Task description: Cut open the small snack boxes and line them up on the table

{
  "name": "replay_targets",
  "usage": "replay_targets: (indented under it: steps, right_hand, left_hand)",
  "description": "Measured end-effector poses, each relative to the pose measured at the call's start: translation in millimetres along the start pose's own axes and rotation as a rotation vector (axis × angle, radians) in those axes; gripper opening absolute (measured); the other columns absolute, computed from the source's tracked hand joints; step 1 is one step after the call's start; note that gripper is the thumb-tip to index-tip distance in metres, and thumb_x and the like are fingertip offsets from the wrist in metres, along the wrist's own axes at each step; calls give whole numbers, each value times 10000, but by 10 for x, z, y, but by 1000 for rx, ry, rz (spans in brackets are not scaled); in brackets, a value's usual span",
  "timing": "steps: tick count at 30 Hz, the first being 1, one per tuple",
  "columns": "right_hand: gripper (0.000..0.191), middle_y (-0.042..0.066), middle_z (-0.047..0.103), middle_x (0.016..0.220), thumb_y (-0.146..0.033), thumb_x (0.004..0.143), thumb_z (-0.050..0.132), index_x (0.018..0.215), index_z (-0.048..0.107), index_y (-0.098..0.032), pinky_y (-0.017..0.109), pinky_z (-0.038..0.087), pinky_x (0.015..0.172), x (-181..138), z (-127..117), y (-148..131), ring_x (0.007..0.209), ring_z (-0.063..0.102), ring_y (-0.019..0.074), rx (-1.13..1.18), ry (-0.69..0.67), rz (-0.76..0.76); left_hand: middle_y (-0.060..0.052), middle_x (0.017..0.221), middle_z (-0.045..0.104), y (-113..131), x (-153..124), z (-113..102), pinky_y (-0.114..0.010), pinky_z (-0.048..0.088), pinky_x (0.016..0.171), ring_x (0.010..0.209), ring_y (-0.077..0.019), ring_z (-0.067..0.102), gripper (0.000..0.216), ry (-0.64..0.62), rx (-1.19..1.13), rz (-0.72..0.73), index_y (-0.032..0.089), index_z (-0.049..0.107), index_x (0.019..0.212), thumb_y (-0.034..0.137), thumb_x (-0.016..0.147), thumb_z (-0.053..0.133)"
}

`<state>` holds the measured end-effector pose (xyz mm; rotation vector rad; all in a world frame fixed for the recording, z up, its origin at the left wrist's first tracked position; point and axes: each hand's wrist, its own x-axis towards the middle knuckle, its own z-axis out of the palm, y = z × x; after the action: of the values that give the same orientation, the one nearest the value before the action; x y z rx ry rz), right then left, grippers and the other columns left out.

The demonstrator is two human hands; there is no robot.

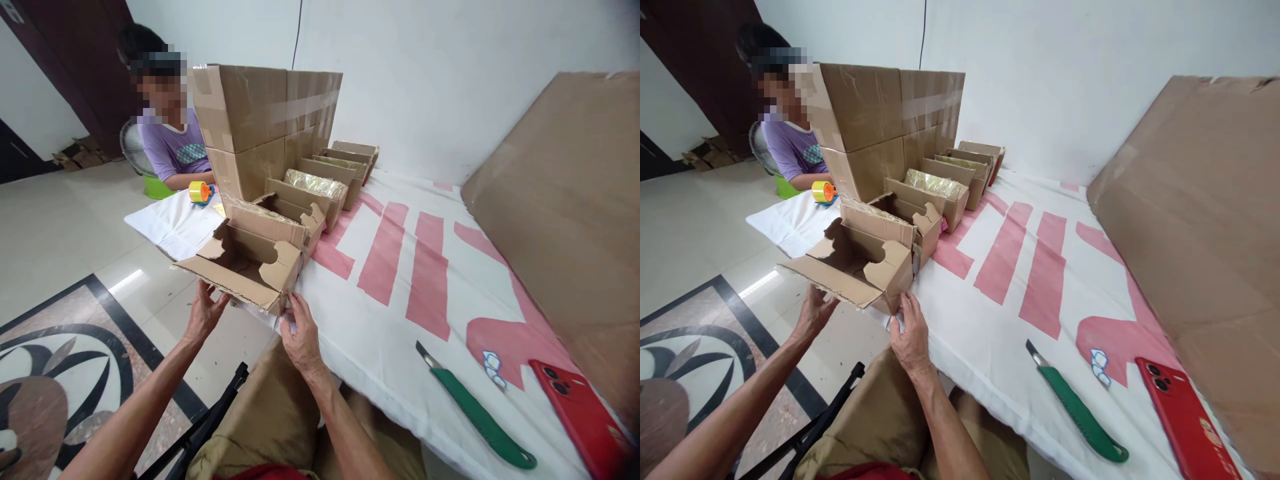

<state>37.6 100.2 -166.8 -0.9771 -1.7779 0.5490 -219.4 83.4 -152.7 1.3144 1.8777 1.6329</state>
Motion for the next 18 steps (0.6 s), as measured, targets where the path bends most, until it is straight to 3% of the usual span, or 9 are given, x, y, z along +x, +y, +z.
replay_targets:
  steps: [10, 18]
  right_hand:
    - [457, 138, 716, 1274, -138, 870, 534, 1307, 655, -194, 431, 612, 991, -15, -30, -3, 1164, 699, 266, -43, 26, -22]
    - [492, 146, 714, 1322, -162, 858, 566, 1341, 656, -181, 465, 586, 1025, 7, -40, -19, 1217, 683, 287, -75, -24, -51]
  left_hand:
    - [-131, 1294, 535, 66, -70, 34, -541, 470, 1109, 1244, -315, 543, 644, 267, 159, 226, 202, 512, 1315, 436, 767, 754]
    - [-141, 1347, 505, 139, -190, 133, -512, 522, 1048, 1313, -321, 500, 611, 133, 173, 185, 228, 517, 1317, 488, 812, 743]
